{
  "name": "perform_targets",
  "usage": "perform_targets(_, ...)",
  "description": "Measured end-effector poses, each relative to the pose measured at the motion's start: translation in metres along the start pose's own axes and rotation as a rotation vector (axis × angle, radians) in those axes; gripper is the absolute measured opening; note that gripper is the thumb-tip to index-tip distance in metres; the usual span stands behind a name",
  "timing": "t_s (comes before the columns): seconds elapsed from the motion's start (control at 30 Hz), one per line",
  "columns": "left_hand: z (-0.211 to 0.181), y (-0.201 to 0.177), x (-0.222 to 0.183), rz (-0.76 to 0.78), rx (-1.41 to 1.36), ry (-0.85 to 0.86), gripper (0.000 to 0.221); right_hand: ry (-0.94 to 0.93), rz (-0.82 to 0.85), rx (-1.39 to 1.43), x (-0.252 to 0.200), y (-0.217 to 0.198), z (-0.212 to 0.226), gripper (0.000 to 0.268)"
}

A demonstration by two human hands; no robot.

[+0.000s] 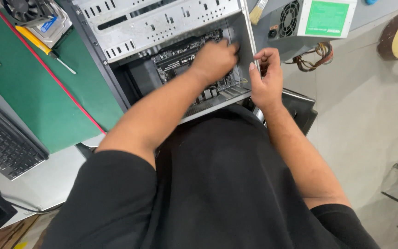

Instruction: Installing a motherboard into a computer case by securing it with screws and connecting internal cables.

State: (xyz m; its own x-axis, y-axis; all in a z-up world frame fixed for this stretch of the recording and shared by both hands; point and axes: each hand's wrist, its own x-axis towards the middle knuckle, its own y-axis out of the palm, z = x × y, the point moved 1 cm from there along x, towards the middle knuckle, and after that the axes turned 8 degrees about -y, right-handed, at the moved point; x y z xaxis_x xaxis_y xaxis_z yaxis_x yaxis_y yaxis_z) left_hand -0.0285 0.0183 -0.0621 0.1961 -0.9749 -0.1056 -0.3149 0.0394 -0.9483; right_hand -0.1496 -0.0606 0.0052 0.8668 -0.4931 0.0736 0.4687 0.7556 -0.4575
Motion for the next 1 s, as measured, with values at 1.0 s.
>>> perform_targets(1.0,0.008,0.051,-0.02,-0.704,-0.327,-0.255,0.012,0.069,0.075,0.089,0.004,-0.013,-0.029,0.015)
